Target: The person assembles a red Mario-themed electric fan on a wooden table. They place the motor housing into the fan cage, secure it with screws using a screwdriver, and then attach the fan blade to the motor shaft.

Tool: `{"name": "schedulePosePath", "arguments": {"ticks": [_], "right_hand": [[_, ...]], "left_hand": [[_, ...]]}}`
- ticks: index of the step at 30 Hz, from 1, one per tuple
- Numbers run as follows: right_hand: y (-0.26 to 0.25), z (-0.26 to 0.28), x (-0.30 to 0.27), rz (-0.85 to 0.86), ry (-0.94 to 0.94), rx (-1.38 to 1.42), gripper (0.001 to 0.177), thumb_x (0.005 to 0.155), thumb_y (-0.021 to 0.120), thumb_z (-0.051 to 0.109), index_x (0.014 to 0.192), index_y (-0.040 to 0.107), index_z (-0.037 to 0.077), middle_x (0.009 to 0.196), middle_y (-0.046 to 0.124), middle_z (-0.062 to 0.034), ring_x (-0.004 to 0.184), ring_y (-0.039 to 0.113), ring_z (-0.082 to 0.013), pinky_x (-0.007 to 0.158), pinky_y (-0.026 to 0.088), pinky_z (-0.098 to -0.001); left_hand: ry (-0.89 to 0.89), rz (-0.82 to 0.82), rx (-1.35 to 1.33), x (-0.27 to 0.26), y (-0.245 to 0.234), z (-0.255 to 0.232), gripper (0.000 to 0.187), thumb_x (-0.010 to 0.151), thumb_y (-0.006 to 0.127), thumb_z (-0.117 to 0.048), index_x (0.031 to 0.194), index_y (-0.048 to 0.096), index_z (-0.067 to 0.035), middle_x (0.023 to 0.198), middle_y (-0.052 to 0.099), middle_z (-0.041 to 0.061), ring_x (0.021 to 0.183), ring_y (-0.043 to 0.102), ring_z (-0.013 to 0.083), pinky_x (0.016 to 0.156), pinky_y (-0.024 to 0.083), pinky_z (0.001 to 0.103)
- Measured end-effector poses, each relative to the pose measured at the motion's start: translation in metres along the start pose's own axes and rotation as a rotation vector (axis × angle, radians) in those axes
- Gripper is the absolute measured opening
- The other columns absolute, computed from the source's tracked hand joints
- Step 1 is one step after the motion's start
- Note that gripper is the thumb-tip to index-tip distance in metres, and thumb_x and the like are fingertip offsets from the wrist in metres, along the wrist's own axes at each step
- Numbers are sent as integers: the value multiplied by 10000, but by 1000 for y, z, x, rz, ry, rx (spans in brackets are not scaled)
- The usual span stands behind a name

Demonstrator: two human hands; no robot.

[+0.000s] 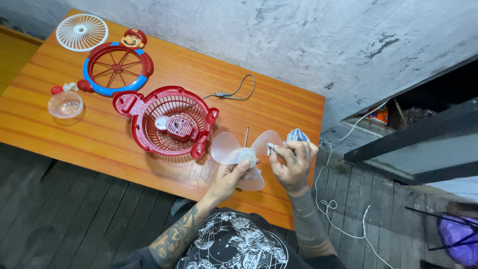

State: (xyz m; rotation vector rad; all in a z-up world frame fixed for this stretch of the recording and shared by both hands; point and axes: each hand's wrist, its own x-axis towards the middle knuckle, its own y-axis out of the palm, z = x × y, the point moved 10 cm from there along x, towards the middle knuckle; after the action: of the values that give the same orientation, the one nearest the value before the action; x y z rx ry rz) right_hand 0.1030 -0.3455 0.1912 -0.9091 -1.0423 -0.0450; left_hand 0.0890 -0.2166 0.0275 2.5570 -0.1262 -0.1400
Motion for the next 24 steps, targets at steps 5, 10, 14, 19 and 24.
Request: {"name": "schedulePosePath", "arguments": {"ticks": [5,10,14,19,24], "right_hand": [[-1,2,-3,6,-26,32,211,815,844,127,968,700,138,924,560,-20,889,560,-229,910,378,-431],[-18,-20,-8,-62,136,-28,176,862,814,107,988,691,115,967,595,-25,934,573,-240,948,394,-418],[-21,-15,-7,-6,56,-36,173,827,821,136,956,707,115,944,595,-28,916,575,-244,935,387,-434],[-30,-25,2,-53,138,-45,153,849,837,130,958,732,110,935,577,-26,913,568,-235,935,390,-432],[-27,-18,9,-60,134,-24,164,824,836,143,944,726,120,942,582,-32,944,563,-261,922,394,-426]], "left_hand": [[75,14,-24,3,4,-5,382,1050,587,-261,1323,606,5,1195,727,87,975,672,106,789,555,270],[60,40,-29,0,6,-7,388,1058,578,-287,1303,623,10,1177,733,99,969,705,135,820,576,279],[28,58,24,0,13,-4,412,1041,588,-292,1344,593,-13,1203,739,94,972,678,117,795,539,260],[-5,90,18,-1,19,1,423,1037,599,-303,1348,587,-17,1206,736,92,995,684,120,806,541,267],[11,114,38,-3,17,-1,423,1052,590,-309,1356,591,-15,1203,733,92,994,673,115,803,534,259]]}}
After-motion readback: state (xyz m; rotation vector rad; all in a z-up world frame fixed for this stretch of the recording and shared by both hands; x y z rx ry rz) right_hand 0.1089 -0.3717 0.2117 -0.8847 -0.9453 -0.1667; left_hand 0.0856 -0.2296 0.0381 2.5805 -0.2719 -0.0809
